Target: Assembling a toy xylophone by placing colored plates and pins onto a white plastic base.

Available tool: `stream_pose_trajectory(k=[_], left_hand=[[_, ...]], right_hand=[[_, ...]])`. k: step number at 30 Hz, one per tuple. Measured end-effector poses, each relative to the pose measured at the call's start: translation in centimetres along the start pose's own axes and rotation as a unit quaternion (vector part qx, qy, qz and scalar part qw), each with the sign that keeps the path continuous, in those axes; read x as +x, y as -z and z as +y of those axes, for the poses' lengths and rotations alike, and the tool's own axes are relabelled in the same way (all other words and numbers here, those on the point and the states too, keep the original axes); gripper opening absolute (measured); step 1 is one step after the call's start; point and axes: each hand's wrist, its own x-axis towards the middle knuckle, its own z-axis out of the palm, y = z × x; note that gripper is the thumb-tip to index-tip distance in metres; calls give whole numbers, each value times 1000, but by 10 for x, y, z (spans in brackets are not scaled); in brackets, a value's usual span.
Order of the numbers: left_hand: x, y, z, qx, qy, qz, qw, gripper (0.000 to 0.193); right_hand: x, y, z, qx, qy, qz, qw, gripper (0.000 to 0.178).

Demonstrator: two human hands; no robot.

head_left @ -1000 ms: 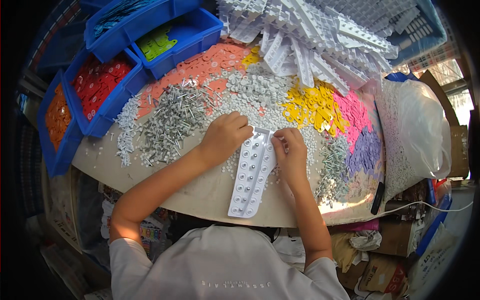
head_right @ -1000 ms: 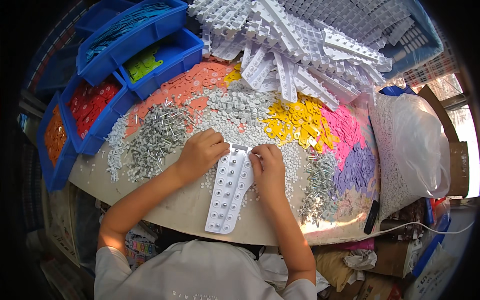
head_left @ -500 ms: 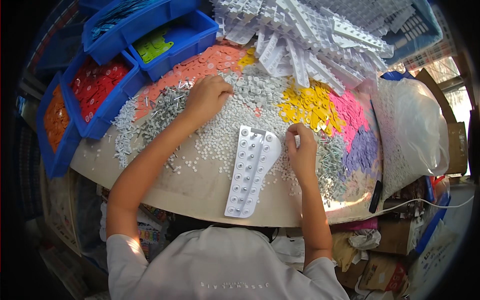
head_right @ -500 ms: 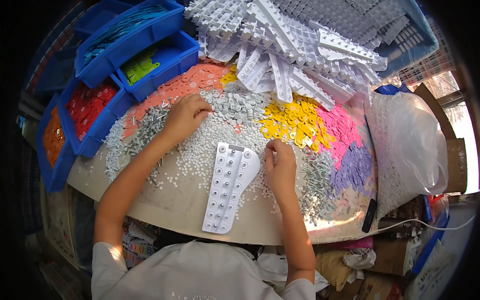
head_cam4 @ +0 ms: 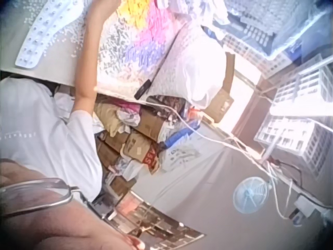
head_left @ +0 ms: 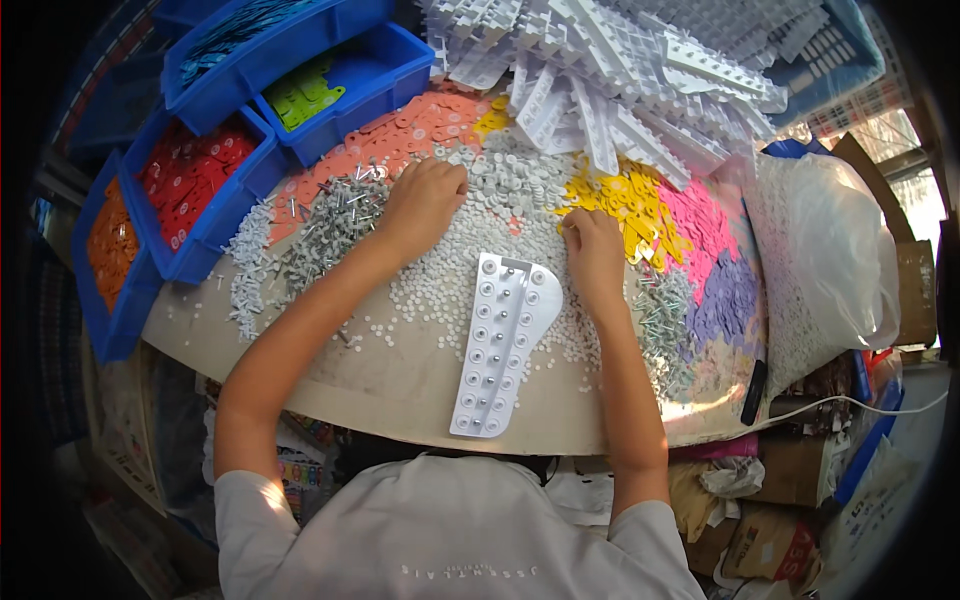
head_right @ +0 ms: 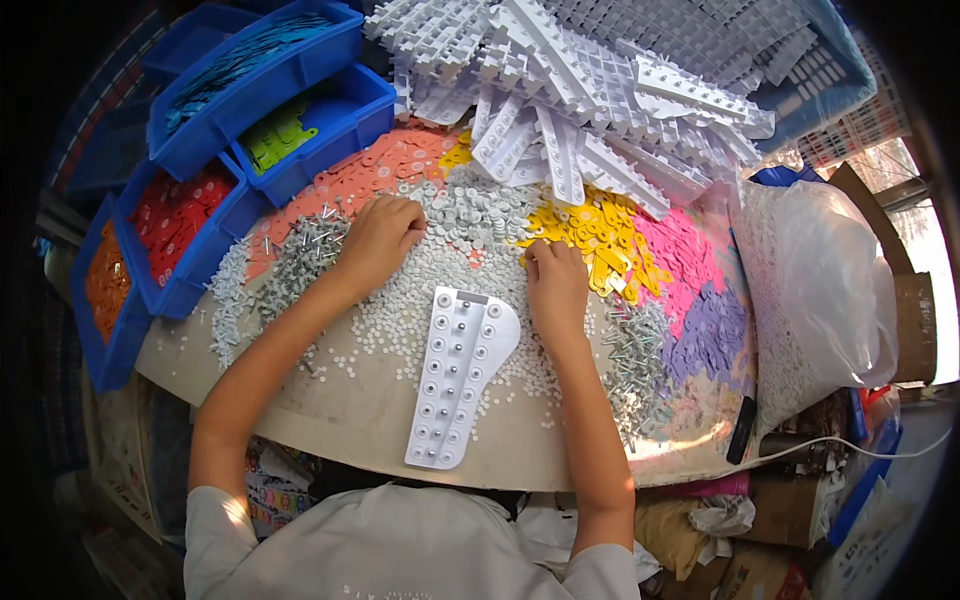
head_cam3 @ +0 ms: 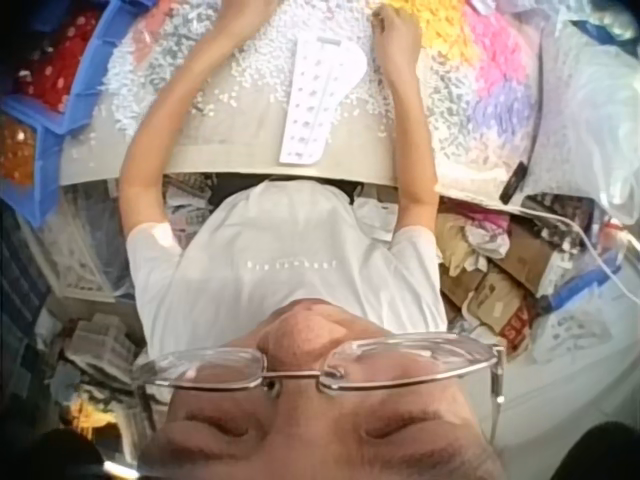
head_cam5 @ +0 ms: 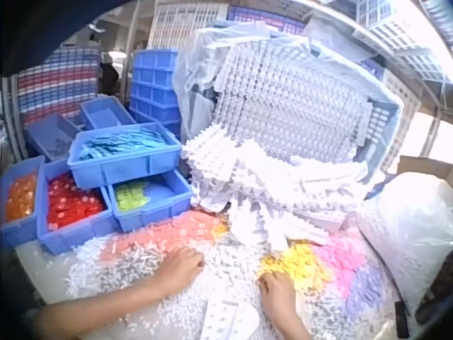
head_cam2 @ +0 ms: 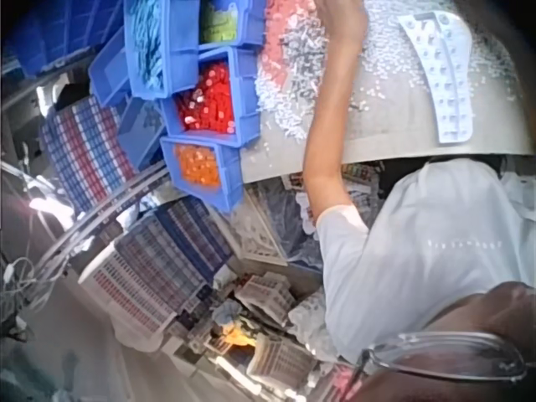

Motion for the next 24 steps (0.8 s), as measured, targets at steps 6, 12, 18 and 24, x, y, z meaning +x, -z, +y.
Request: stream_pose_trajectory(k=[6,12,18,24], left_hand=[[-28,27,49,-212,74,-93,970,13],[-47,24,61,-247,-27,-134,959,10],[-55,14,59,-240,-12,-151,959,10],[-59,17,70,-306,145,-167,926,9]], right_hand=[[-7,10,2,18,23,-11,1000,6],[-12,18,-3,5,52,-34,998,11],[-21,26,-7,12,28,-35,999,12],[-49,63,-48,321,-80,-129,935,11]])
